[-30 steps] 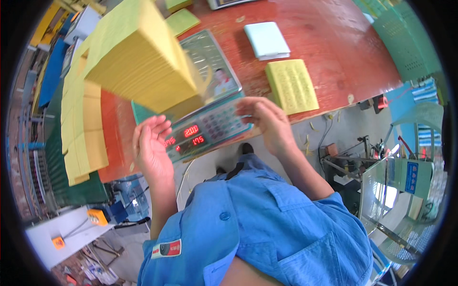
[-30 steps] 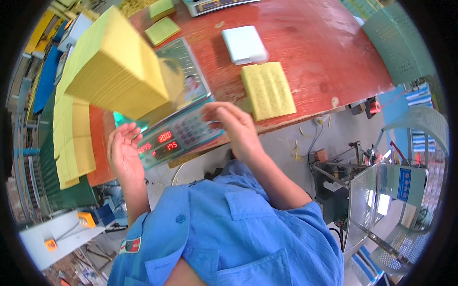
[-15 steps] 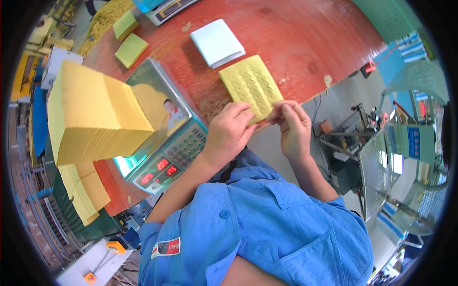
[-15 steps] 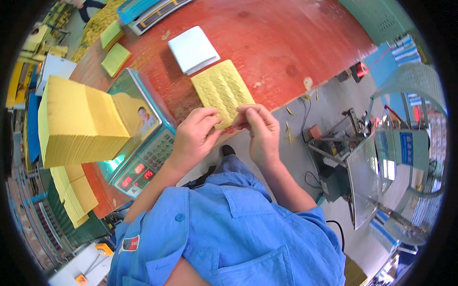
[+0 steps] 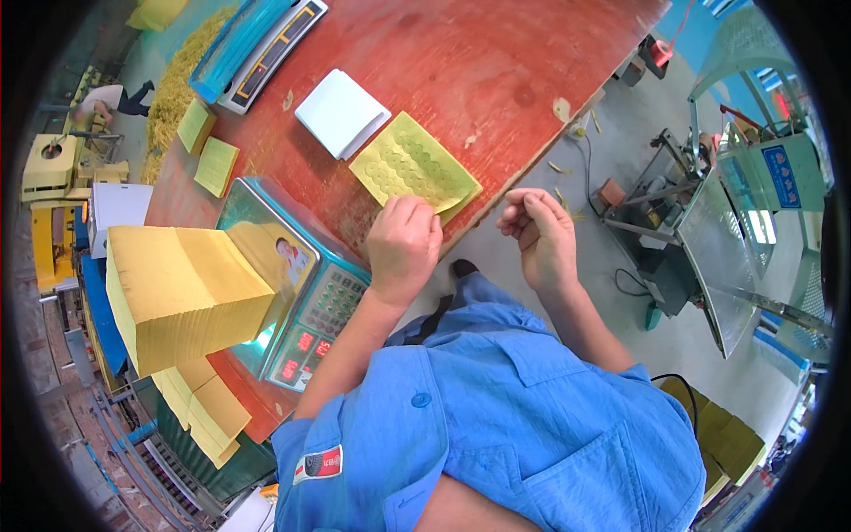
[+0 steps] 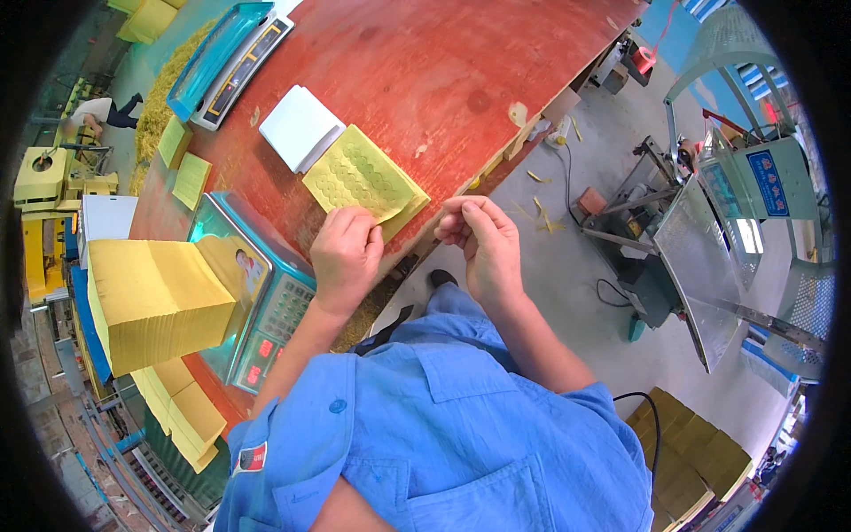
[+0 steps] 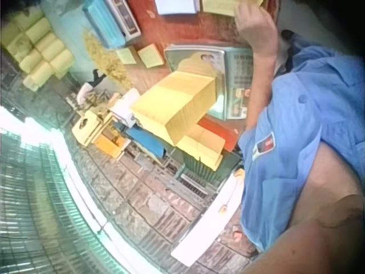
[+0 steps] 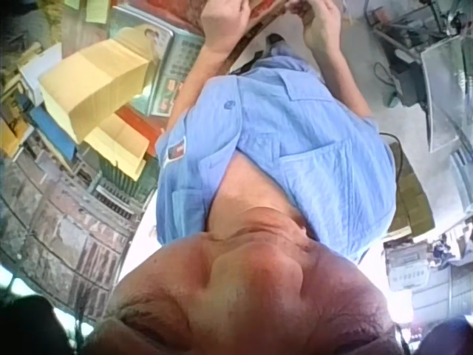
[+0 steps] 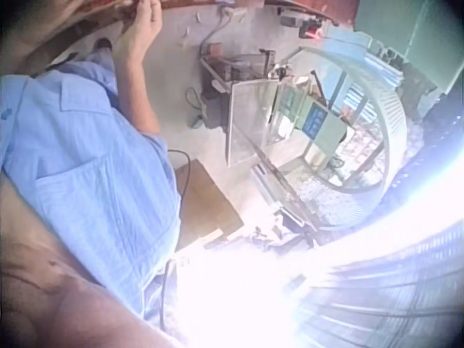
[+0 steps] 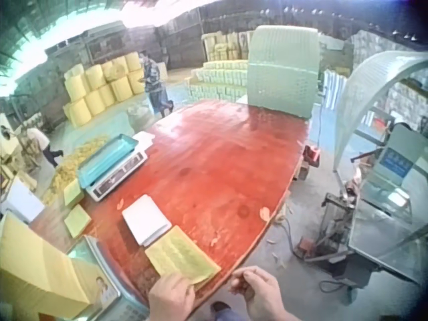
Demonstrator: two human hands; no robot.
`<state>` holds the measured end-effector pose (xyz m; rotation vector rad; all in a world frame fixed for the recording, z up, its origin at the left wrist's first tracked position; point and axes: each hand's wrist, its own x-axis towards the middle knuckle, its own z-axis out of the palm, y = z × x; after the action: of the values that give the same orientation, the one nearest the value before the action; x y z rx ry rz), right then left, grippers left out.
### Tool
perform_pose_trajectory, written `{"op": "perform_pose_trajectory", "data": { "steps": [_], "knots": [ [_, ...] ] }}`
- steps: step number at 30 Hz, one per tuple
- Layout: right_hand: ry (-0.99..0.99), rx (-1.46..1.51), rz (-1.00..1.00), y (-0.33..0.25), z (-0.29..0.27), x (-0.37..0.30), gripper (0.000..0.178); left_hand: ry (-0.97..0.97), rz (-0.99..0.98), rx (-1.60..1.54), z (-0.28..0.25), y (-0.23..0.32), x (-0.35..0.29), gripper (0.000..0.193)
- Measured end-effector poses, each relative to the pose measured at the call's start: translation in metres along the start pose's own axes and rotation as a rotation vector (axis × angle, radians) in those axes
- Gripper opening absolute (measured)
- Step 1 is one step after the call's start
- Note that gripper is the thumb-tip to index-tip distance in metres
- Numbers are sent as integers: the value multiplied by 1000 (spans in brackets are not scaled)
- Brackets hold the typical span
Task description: Weighing stacks of paper, packaging them with bands, and organizing them on a conveyor.
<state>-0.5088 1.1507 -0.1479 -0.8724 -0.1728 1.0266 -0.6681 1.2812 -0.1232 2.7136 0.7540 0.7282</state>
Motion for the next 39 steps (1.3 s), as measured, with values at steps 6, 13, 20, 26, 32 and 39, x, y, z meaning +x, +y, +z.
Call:
{"op": "perform_pose_trajectory", "data": {
  "steps": [6,13,20,26,32,39],
  "knots": [
    [77,-283,144,2,1,8,26,-18,163,5,-11,23,-32,10],
    [-37,-585,265,18,-2,-3,24,86,1,-247,-14,29,-60,31],
    [2,-314,342,25,18,-19,17,12,-898,-1439,-29,2,-82,40],
    [-164,-481,256,24,85,-61,23,162,-739,-1288,-91,4,-98,20],
    [-601,-607,-240,2,202,-65,18,475,-421,-747,-254,-2,-117,20],
    [-966,-584,-325,33,404,-49,22,666,-582,-550,-395,-81,-116,24]
  ]
}}
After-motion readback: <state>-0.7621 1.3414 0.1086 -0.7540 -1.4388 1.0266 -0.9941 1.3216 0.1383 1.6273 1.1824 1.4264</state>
